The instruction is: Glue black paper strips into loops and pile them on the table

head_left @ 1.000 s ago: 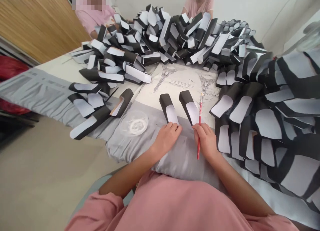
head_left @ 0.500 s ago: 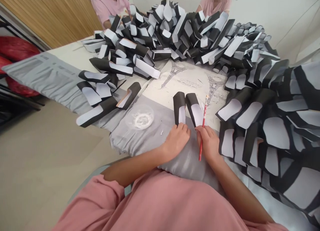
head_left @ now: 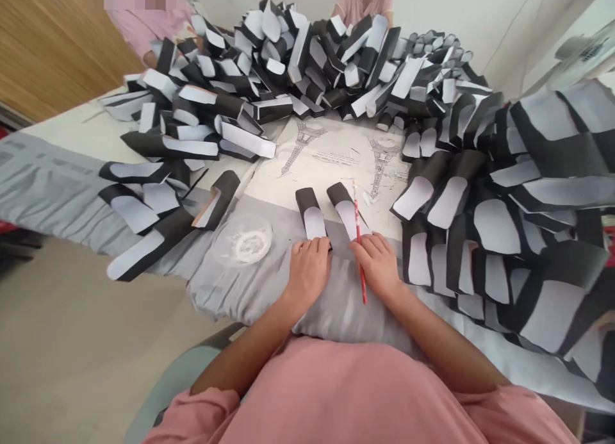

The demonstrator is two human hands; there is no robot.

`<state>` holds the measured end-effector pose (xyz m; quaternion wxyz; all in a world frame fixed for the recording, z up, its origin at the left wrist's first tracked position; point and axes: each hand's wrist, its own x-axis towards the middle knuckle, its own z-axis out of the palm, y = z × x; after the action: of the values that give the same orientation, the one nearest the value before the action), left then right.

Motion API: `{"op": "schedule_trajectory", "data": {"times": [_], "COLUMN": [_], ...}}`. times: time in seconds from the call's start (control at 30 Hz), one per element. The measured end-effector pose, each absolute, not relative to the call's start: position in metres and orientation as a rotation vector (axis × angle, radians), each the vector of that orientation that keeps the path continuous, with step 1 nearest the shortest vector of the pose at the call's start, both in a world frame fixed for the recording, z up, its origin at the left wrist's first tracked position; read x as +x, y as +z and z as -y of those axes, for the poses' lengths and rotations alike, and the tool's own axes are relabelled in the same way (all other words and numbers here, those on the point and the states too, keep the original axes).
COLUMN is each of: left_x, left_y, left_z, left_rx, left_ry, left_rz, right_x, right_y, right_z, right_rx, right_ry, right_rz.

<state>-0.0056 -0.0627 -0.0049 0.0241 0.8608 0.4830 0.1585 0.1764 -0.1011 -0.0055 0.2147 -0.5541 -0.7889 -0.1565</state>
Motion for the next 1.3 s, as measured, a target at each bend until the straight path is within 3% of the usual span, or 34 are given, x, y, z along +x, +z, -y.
{"op": "schedule_trajectory", "data": {"times": [0.2, 1.3], "left_x": [-0.005, -0.012], "left_y": [-0.013, -0.001], "left_z": [0.063, 0.060], "left_rx": [2.592, 2.540], "left_ry": [0.626, 0.447], "left_rz": [-1.382, -1.379], "right_x": [0.168, 0.160], "right_y": [-0.013, -0.010], "right_z": [0.103, 0.103], "right_rx": [-1.393, -1.136], "right_ry": [-0.309, -0.352], "right_rz": [2.302, 2.196]}}
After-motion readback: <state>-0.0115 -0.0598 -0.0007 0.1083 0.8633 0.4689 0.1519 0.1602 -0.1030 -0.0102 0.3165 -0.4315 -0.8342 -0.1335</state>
